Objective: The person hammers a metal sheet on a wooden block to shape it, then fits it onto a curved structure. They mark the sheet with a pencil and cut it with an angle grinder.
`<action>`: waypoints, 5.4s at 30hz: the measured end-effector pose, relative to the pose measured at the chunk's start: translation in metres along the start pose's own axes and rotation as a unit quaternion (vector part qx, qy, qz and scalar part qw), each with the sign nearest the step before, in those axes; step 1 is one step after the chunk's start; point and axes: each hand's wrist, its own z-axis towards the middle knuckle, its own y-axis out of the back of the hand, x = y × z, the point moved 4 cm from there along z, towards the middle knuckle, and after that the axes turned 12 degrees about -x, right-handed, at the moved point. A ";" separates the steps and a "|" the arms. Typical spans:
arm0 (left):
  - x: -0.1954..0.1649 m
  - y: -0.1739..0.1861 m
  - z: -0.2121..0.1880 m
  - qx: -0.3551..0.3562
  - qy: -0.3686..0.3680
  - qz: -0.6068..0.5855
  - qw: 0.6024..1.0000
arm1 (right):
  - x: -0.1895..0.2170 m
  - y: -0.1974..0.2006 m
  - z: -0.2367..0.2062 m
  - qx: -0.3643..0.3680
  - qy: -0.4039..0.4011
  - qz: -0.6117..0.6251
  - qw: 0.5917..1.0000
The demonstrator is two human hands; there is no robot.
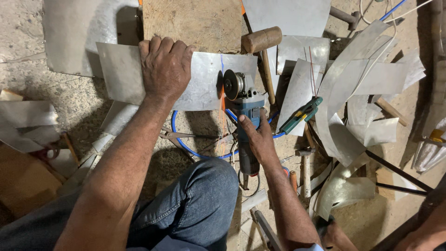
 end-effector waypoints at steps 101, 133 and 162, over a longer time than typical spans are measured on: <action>-0.005 0.017 0.017 0.007 0.015 -0.029 0.999 | 0.049 -0.003 0.045 0.016 0.026 -0.050 0.998; -0.002 0.011 0.011 -0.006 0.026 -0.027 0.999 | 0.006 0.003 0.010 0.007 -0.013 -0.052 0.999; 0.003 -0.002 0.002 0.011 0.031 -0.015 0.999 | -0.010 0.004 -0.039 -0.009 -0.056 0.032 0.998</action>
